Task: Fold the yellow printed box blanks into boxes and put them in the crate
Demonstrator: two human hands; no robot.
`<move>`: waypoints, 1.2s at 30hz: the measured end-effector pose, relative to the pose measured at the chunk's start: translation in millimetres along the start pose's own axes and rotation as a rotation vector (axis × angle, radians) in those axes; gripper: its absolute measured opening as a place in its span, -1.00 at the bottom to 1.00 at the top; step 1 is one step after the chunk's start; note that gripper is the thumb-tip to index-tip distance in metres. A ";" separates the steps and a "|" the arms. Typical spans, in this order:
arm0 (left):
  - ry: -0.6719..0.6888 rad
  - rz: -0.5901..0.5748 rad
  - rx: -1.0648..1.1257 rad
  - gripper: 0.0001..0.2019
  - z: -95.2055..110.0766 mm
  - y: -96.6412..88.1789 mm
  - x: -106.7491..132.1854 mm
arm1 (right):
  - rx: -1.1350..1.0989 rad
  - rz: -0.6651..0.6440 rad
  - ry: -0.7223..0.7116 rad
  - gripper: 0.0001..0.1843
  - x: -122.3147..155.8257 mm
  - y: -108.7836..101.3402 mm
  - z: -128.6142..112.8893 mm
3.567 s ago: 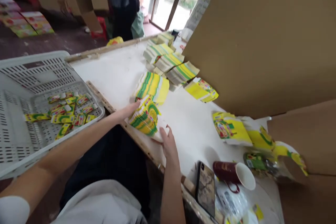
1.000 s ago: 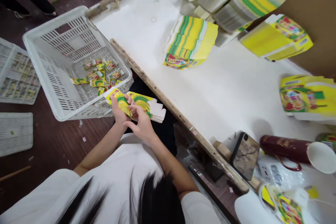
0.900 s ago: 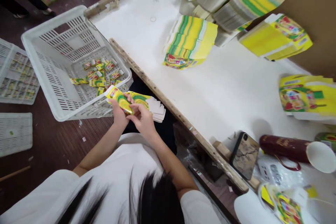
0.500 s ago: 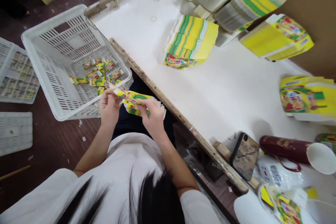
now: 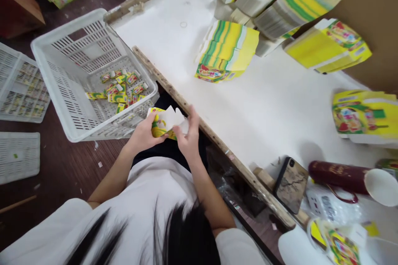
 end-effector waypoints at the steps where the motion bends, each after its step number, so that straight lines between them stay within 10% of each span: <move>1: 0.034 -0.007 0.013 -0.37 1.4 3.6 1.0 | -0.065 -0.068 0.097 -0.36 2.0 5.0 6.3; 10: 0.152 -0.004 0.011 -0.33 7.2 23.6 14.3 | -0.495 -0.272 0.455 -0.43 1.8 29.8 19.3; 19: 0.221 0.017 0.117 -0.34 -2.6 20.3 7.7 | 0.051 -0.414 -0.099 -0.51 17.1 20.4 -8.6; 25: 0.208 0.114 -0.013 -0.36 4.4 2.2 4.5 | 0.016 -0.228 -0.076 -0.63 0.7 6.0 -3.7; 36: 0.159 0.011 0.011 -0.37 5.1 -12.1 8.2 | 0.222 -0.579 -0.194 -0.75 -8.8 -5.4 -15.5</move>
Point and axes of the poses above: each hand's wrist, its own x-axis away from the middle knuckle, its own y-axis out of the palm, z = x × y, the point moved 5 cm from there along -x, towards the middle knuckle, and after that the axes turned 3 degrees about -x, right-handed, at the moved point
